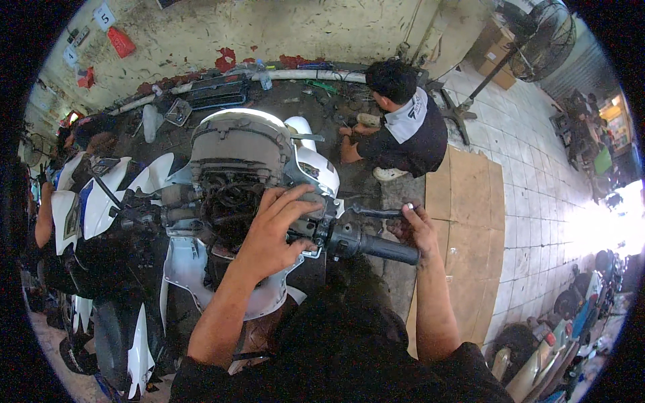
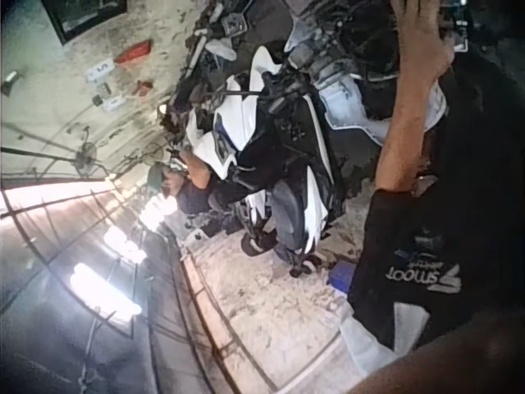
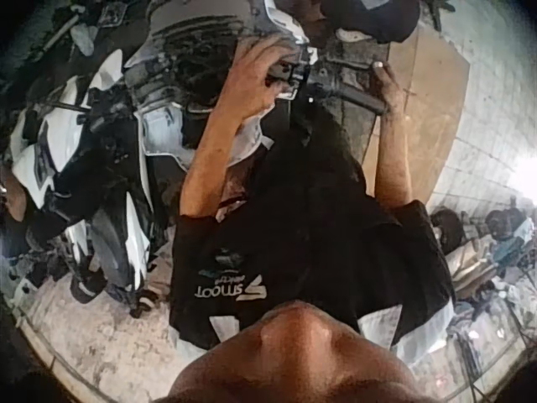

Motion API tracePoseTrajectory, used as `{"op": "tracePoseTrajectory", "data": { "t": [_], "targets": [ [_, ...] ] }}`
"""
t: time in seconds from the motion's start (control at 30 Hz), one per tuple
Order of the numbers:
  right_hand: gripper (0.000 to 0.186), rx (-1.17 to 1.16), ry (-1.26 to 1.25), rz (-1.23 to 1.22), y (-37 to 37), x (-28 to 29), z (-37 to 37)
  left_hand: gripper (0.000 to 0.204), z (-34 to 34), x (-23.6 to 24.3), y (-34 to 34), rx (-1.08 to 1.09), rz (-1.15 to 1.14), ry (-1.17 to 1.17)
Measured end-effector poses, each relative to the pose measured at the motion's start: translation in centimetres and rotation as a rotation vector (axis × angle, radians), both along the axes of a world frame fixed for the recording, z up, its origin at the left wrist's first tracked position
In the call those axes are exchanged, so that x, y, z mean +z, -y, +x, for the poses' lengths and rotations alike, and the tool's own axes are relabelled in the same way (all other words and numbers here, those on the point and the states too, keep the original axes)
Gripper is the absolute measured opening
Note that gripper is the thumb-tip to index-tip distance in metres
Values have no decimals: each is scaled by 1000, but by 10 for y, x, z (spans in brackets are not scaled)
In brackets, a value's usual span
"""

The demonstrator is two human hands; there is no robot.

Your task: The person removes a white plastic cover from the handlebars of an electric scooter to reveal the internal wiring. They then use a long metal rod to adjust or tighten a component near the right handle before interacting with the digital dashboard.

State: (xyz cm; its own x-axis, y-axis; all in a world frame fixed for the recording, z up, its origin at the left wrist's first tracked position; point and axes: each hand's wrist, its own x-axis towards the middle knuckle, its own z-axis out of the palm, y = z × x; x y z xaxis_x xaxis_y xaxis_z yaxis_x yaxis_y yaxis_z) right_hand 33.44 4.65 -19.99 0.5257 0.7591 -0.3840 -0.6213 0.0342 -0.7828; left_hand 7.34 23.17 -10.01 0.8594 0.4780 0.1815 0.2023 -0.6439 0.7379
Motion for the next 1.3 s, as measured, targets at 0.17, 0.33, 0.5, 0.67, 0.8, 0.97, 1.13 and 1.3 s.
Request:
{"op": "tracePoseTrajectory", "data": {
  "t": [0.17,0.33,0.5,0.67,0.8,0.97,1.13,1.3],
  "targets": [
    [31,-58,89,-102,-1,3,-2,68,-2,2,-2,-7,46,15],
    [30,-47,146,-59,-2,6,-1,70,-3,3,-4,9,48,32],
    [28,23,127,-137,-10,10,5,66,-2,1,-6,-11,80,27],
    [34,-13,201,-147,-6,20,0,61,-2,2,-3,17,82,22],
    [40,-36,233,-128,-4,21,0,55,-3,4,-2,32,114,-20],
    [39,-4,153,-102,-9,14,5,54,-1,2,-3,50,93,3],
    [39,6,153,-116,-4,12,5,50,-2,-2,-2,75,134,-7],
    [38,9,235,-36,-3,13,5,44,-2,-4,-1,95,83,50]
  ]
}}
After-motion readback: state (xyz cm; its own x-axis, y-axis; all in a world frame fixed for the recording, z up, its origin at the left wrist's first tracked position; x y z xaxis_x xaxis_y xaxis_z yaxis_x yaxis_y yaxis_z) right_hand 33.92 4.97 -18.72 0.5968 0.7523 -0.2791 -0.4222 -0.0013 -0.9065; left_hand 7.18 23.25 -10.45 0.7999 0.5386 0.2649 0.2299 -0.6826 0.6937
